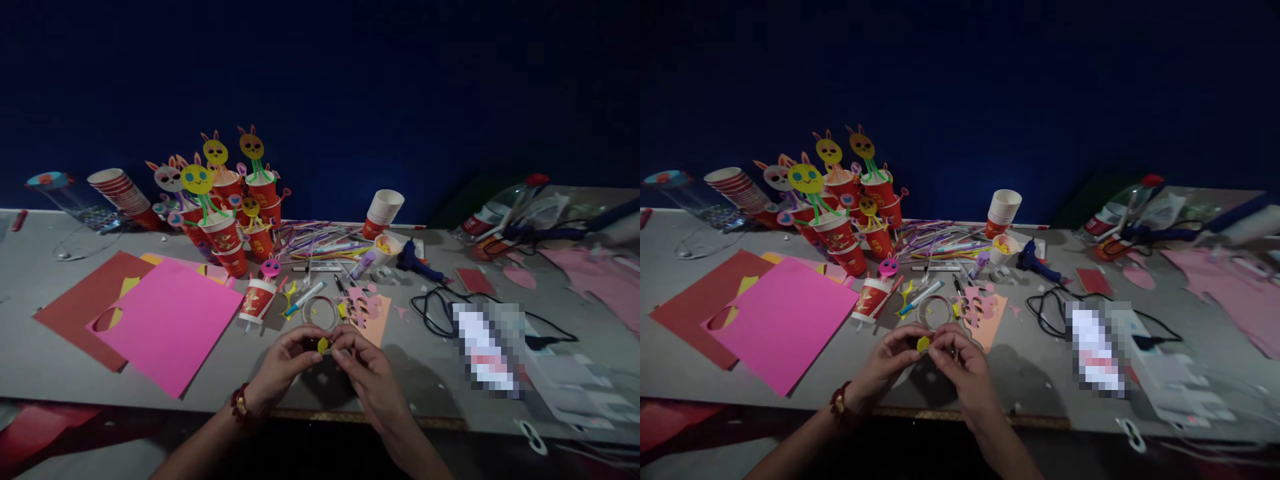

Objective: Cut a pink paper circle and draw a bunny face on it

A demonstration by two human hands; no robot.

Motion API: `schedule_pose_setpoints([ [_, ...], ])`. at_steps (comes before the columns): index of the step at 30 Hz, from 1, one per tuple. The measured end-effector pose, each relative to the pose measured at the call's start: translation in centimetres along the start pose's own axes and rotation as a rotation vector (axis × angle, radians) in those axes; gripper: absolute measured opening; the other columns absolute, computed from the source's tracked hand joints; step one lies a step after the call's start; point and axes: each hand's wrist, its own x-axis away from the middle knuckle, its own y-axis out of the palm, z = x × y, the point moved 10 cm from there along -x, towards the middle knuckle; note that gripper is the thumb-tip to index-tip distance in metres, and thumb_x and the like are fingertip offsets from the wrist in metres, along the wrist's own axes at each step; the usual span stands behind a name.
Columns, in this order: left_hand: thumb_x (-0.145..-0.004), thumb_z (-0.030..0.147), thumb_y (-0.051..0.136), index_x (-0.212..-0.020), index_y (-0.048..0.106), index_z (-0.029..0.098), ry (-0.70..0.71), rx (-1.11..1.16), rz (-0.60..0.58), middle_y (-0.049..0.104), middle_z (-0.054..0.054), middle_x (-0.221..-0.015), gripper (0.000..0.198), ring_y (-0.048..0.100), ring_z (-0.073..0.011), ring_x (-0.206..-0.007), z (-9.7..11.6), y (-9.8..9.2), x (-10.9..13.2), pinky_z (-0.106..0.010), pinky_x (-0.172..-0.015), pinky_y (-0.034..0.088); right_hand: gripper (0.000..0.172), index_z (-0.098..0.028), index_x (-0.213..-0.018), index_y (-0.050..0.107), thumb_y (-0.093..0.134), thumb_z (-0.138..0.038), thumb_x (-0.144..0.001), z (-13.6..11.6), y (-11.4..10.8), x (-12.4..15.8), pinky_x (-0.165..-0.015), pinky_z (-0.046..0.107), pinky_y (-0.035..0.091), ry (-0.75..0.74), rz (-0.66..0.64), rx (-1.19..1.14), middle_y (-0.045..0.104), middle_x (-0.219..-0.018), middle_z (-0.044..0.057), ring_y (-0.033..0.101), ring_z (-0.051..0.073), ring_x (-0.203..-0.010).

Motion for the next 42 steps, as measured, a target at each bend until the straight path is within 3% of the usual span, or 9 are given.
schedule_pose_setpoints([
  [9,-0.077,0.033,0.081,-0.105,0.075,0.024,-0.028,0.018,-0.013,0.072,-0.007,-0.111,0.030,0.064,-0.0234,-0.108,-0.1,0.3,0.1,-0.037,-0.098,0.049,0.021,-0.022,-0.072,0.068,0.075,-0.041,-0.079,0.3,0.4,-0.2,-0.086,0.031,0.049,-0.017,-0.004,-0.014,0.062,-0.094,0.004,0.060,0.022,-0.097],
  [18,-0.079,0.031,0.080,-0.106,0.076,0.024,0.016,0.035,-0.015,0.071,-0.007,-0.110,0.028,0.063,-0.0223,-0.107,-0.1,0.3,0.1,-0.036,-0.097,0.048,0.004,-0.025,-0.080,0.074,0.071,-0.026,-0.083,-1.4,0.1,0.1,-0.081,0.029,0.049,-0.233,0.031,0.141,0.064,-0.093,0.003,0.062,0.020,-0.092],
  [24,-0.079,0.034,0.080,-0.106,0.076,0.024,0.036,0.089,0.001,0.070,-0.007,-0.106,0.029,0.062,-0.0223,-0.104,-0.1,0.1,0.1,-0.035,-0.095,0.048,0.025,-0.030,-0.103,0.076,0.059,-0.016,-0.090,-4.0,0.9,1.7,-0.084,0.031,0.053,-0.479,0.014,0.390,0.065,-0.102,0.006,0.064,0.020,-0.097],
  [29,-0.075,0.034,0.083,-0.102,0.077,0.024,0.019,0.144,0.056,0.070,-0.006,-0.105,0.030,0.062,-0.0214,-0.104,-0.1,-0.3,0.1,-0.033,-0.096,0.046,0.046,-0.031,-0.130,0.064,0.052,-0.009,-0.092,-4.4,1.7,3.2,-0.087,0.035,0.055,-0.694,-0.013,0.691,0.065,-0.114,0.009,0.064,0.022,-0.105],
  [33,-0.073,0.030,0.084,-0.099,0.078,0.023,-0.025,0.219,0.071,0.072,-0.005,-0.105,0.028,0.062,-0.0197,-0.103,-0.2,-0.3,0.1,-0.029,-0.095,0.047,0.052,-0.027,-0.139,0.057,0.050,-0.007,-0.092,-4.5,2.4,4.1,-0.081,0.034,0.057,-0.867,0.018,0.854,0.067,-0.114,0.011,0.066,0.022,-0.100],
  [38,-0.072,0.027,0.085,-0.099,0.078,0.022,-0.042,0.298,0.087,0.073,-0.004,-0.105,0.028,0.063,-0.0181,-0.103,-0.4,-0.3,0.1,-0.027,-0.096,0.047,0.055,-0.027,-0.145,0.050,0.050,-0.011,-0.093,-4.1,2.6,4.0,-0.083,0.036,0.058,-0.866,0.060,0.929,0.069,-0.117,0.012,0.068,0.024,-0.101],
  [42,-0.070,0.027,0.087,-0.098,0.078,0.022,-0.062,0.341,0.090,0.073,-0.004,-0.104,0.030,0.066,-0.0162,-0.096,-0.7,-0.2,0.1,-0.026,-0.091,0.050,0.062,-0.024,-0.150,0.042,0.051,-0.009,-0.091,-4.0,1.9,3.7,-0.088,0.037,0.058,-0.817,0.083,0.857,0.069,-0.121,0.012,0.067,0.025,-0.106],
])
